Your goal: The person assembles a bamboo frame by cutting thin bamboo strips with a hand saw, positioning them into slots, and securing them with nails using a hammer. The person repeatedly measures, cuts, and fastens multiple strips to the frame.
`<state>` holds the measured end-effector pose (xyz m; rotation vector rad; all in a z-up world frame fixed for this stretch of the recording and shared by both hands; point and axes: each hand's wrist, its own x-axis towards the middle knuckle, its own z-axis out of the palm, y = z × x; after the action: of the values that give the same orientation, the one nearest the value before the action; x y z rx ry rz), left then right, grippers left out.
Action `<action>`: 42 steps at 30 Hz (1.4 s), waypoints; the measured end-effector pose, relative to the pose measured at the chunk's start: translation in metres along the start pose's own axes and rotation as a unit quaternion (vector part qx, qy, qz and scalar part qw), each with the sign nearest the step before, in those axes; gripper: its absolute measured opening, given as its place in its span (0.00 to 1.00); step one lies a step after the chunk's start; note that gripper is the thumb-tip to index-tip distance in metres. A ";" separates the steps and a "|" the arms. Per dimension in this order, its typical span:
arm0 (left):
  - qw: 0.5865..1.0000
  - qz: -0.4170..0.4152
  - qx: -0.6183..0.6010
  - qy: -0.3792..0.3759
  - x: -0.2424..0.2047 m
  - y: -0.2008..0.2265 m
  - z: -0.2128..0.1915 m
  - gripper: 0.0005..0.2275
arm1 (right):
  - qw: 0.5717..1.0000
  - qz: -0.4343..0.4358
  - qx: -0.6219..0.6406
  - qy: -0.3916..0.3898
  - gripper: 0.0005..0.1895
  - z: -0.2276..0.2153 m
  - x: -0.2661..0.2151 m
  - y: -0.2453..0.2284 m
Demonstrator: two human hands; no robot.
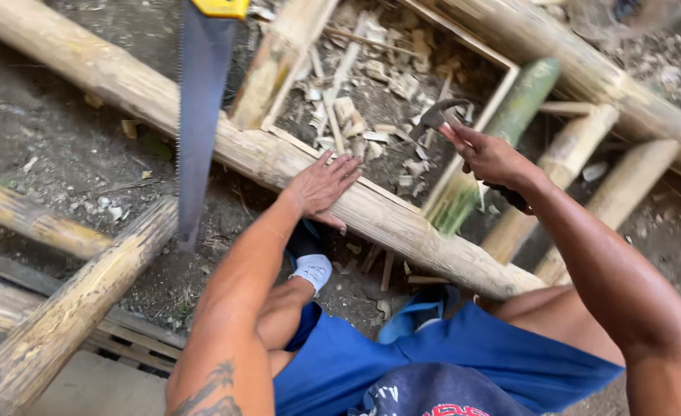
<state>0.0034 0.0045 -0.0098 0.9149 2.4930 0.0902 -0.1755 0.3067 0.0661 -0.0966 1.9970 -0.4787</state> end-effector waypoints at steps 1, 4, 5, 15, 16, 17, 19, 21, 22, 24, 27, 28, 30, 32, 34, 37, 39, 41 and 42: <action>1.000 0.011 0.011 0.004 0.006 0.010 -0.001 0.60 | 1.000 0.004 -0.004 0.012 0.31 -0.003 -0.008 0.014; 0.999 0.022 0.008 -0.033 0.026 0.036 -0.010 0.62 | 0.999 0.028 -0.008 0.031 0.31 -0.004 -0.024 0.041; 0.997 0.013 -0.008 -0.081 0.033 0.045 -0.012 0.63 | 0.999 0.042 0.001 0.029 0.32 -0.001 -0.025 0.047; 0.991 -0.013 -0.076 -0.109 0.035 0.052 -0.014 0.64 | 0.984 0.068 -0.031 -0.163 0.30 0.002 -0.019 0.051; 0.991 -0.010 -0.072 -0.110 0.036 0.052 -0.015 0.64 | 0.991 0.071 0.015 -0.110 0.29 0.003 -0.019 0.049; 0.991 -0.007 -0.068 -0.111 0.037 0.052 -0.015 0.65 | 0.994 0.074 0.062 -0.057 0.30 0.002 -0.019 0.048; 0.991 -0.001 -0.064 -0.115 0.038 0.054 -0.016 0.65 | 0.985 0.025 0.170 -0.009 0.30 0.005 -0.022 0.049; 0.991 -0.007 -0.060 -0.117 0.038 0.052 -0.017 0.65 | 0.955 -0.089 0.283 -0.018 0.30 0.005 -0.024 0.048; 0.991 -0.008 -0.062 -0.117 0.038 0.054 -0.017 0.65 | 0.980 -0.081 0.172 -0.064 0.29 0.003 -0.026 0.048; 0.991 -0.009 -0.064 -0.117 0.038 0.056 -0.016 0.65 | 0.985 -0.062 -0.054 -0.150 0.28 0.001 -0.030 0.046; 0.990 -0.009 -0.062 -0.126 0.039 0.053 -0.017 0.65 | 0.985 0.126 0.116 -0.013 0.29 -0.006 -0.037 0.037; 0.990 -0.010 -0.062 -0.125 0.039 0.053 -0.018 0.65 | 0.983 0.104 0.136 0.061 0.30 -0.008 -0.040 0.034; 0.990 -0.010 -0.065 -0.122 0.038 0.052 -0.017 0.65 | 0.962 0.056 0.172 0.205 0.33 -0.006 -0.047 0.028; 0.990 -0.013 -0.069 -0.119 0.037 0.053 -0.016 0.65 | 0.977 -0.056 0.204 0.017 0.41 -0.001 -0.056 0.025; 0.991 -0.013 -0.071 -0.113 0.036 0.053 -0.015 0.64 | 0.987 -0.064 -0.027 -0.146 0.27 0.001 -0.063 0.024; 0.992 -0.016 -0.068 -0.107 0.037 0.048 -0.017 0.64 | 0.994 0.053 0.038 -0.086 0.29 -0.010 -0.061 0.017; 0.991 -0.008 -0.065 -0.116 0.037 0.050 -0.015 0.64 | 0.978 0.091 0.180 0.050 0.27 -0.015 -0.059 0.014; 0.991 -0.008 -0.067 -0.117 0.038 0.053 -0.014 0.64 | 0.972 0.099 0.198 0.075 0.28 -0.021 -0.057 0.011; 0.991 -0.008 -0.067 -0.118 0.038 0.054 -0.013 0.64 | 0.984 0.089 0.151 0.032 0.29 -0.022 -0.056 0.010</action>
<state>0.0040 0.0710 -0.0020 0.7999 2.2460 0.1337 -0.1669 0.3376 0.1181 0.2855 1.9516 -0.6686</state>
